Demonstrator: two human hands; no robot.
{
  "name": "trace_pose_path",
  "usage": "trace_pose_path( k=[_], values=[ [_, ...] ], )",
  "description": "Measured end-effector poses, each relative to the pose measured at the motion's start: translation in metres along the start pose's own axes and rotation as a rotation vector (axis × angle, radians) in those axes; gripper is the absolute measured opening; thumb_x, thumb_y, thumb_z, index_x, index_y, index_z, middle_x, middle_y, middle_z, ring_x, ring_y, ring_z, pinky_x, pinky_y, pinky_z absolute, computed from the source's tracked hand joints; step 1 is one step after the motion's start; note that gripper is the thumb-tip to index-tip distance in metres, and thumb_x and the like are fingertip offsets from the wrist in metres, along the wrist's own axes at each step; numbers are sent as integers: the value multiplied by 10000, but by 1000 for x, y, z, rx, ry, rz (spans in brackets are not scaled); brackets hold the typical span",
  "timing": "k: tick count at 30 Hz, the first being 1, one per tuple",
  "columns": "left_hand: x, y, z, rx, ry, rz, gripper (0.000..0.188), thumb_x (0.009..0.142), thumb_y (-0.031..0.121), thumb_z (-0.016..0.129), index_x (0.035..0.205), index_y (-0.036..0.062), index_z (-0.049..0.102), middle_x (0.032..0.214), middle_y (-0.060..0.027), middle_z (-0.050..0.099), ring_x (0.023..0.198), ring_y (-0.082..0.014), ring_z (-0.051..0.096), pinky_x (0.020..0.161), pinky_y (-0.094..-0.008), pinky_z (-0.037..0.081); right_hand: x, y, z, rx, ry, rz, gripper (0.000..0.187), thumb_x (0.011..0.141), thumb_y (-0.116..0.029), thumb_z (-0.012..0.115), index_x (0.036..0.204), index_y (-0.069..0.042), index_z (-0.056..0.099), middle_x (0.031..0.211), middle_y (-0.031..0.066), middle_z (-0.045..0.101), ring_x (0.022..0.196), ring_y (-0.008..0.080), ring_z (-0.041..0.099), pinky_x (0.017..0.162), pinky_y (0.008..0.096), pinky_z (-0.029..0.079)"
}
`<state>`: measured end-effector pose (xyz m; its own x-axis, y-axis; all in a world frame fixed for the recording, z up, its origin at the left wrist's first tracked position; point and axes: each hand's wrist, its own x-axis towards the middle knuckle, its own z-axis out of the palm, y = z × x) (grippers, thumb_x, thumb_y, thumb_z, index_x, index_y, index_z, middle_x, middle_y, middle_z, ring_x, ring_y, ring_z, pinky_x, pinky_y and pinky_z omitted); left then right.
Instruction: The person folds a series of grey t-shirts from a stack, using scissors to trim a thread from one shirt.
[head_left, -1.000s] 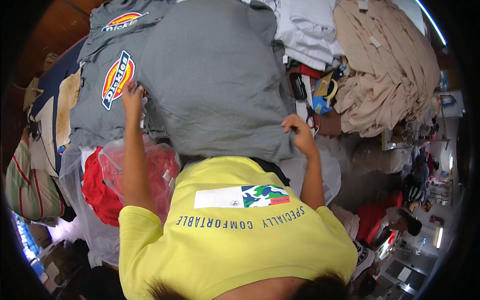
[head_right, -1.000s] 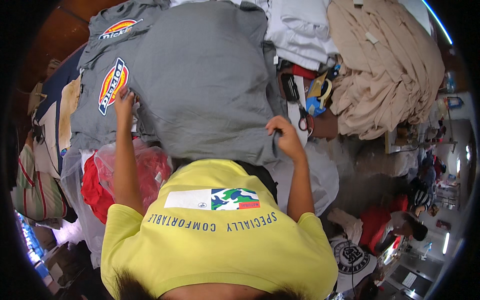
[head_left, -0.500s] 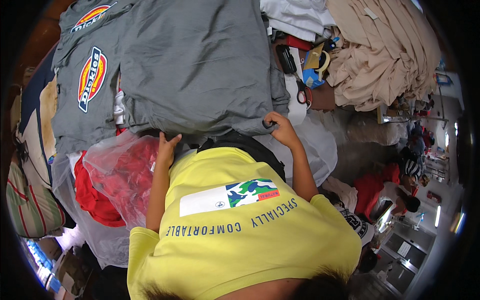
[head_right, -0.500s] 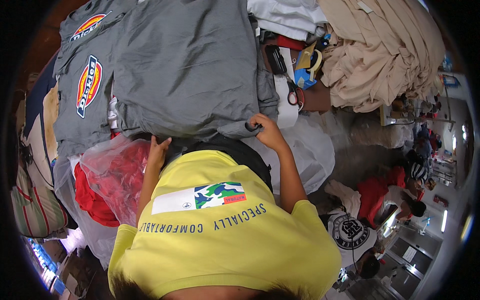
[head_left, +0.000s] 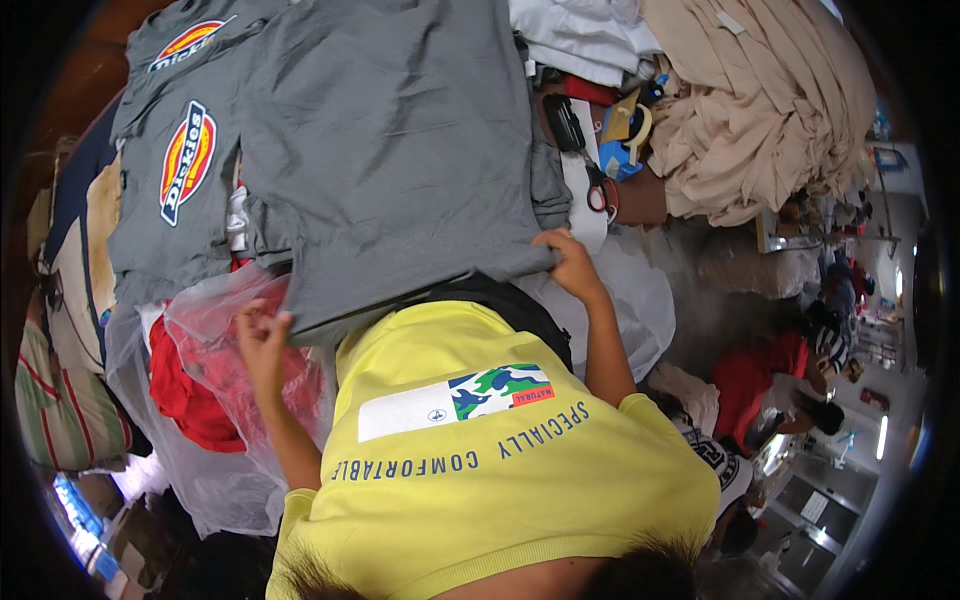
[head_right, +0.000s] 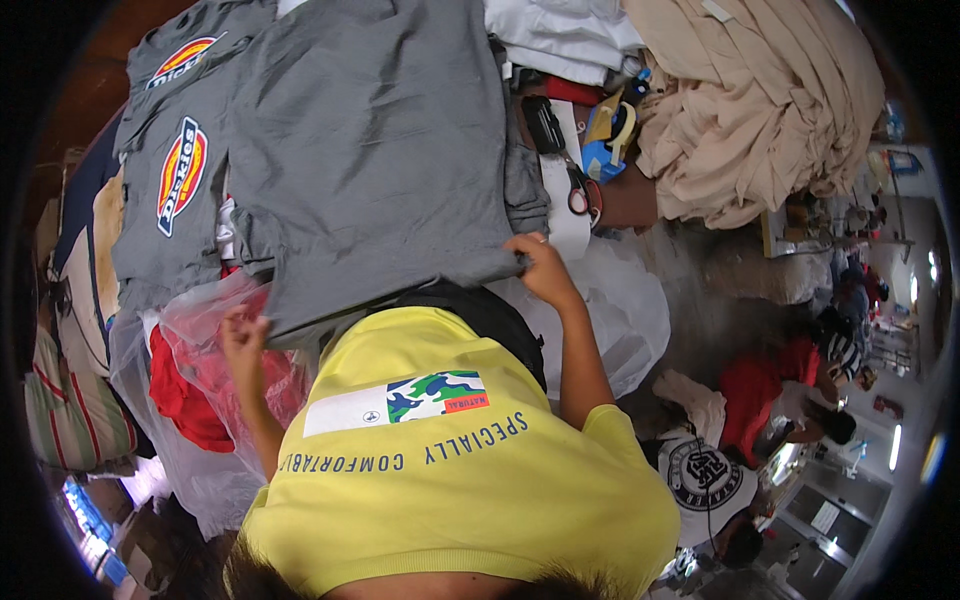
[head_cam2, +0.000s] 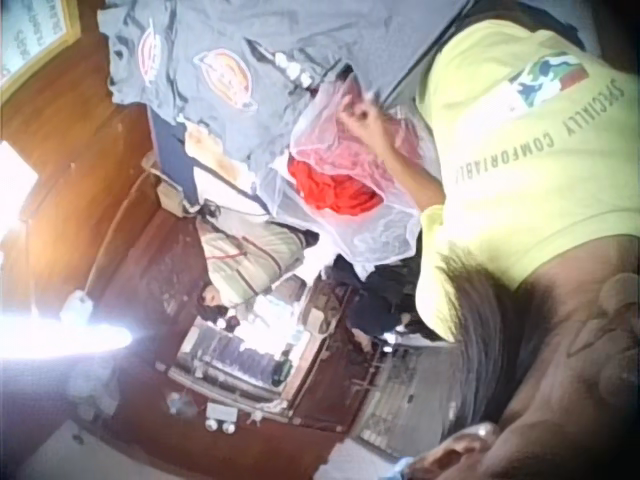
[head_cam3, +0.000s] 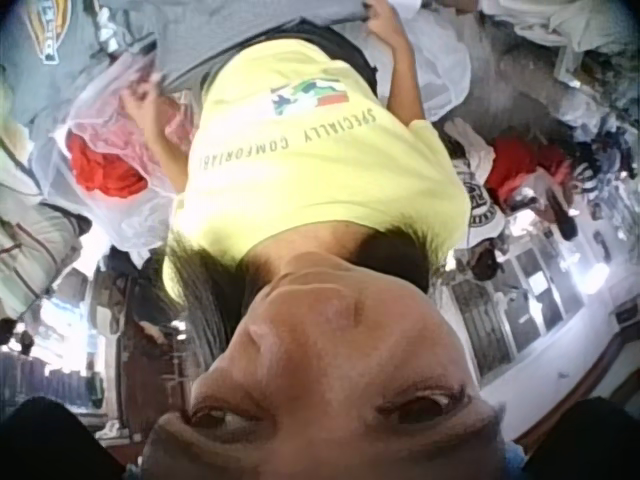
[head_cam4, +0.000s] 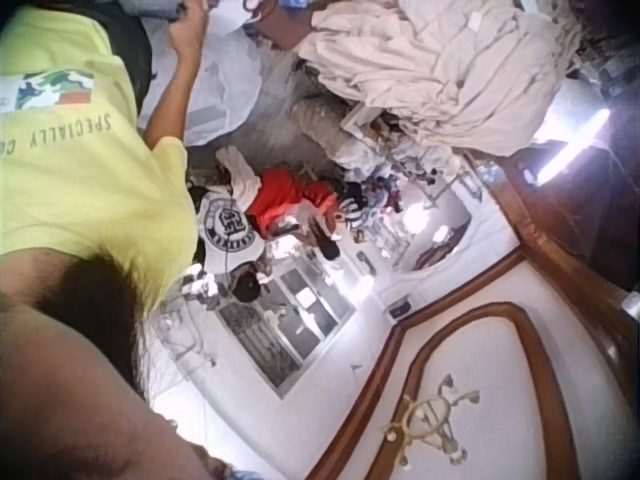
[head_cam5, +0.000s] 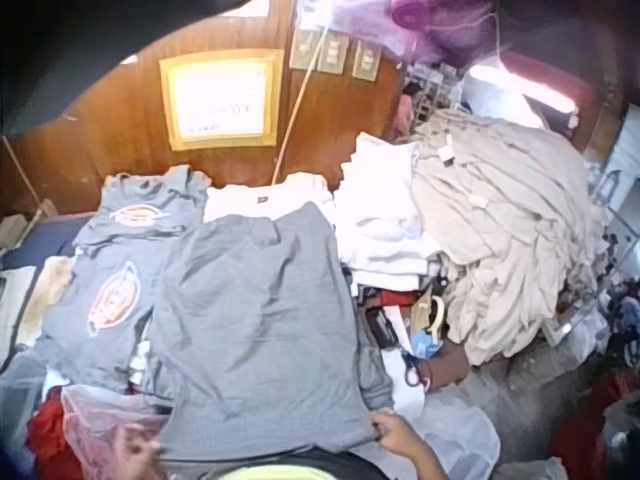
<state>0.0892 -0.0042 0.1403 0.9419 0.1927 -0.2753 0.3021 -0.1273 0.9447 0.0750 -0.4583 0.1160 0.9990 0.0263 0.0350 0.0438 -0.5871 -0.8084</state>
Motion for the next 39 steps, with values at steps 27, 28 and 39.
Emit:
trace_pose_path(
  k=[27, 28, 39],
  values=[
    [68, 210, -13, -381, -1371, 1091, 184, 800, 232, 588, 906, 81, 583, 737, -20, 536, 622, -140, 516, 566, -264, 407, 163, -54, -112, 1190, -1145, -698, 352, 893, -306, 431, 1056, 0, 489, 977, 134, 574, 937, 290, 572, 734, 344, 477],
    [110, 191, -14, -596, -1175, 842, 285, 825, 276, 549, 1025, 74, 528, 827, -34, 542, 718, -148, 520, 654, -299, 417, 177, -49, -105, 1292, -749, -547, 364, 885, -319, 442, 1061, -4, 487, 962, 128, 574, 938, 281, 566, 745, 334, 468],
    [132, 18, 8, -184, -490, -309, 563, 822, 485, 521, 1274, 176, 393, 864, 21, 449, 743, -100, 448, 612, -296, 384, 83, 30, -50, 669, -235, 658, 752, 743, -509, 608, 1252, -4, 383, 1156, 107, 506, 1027, 213, 499, 855, 357, 404]
  ],
)
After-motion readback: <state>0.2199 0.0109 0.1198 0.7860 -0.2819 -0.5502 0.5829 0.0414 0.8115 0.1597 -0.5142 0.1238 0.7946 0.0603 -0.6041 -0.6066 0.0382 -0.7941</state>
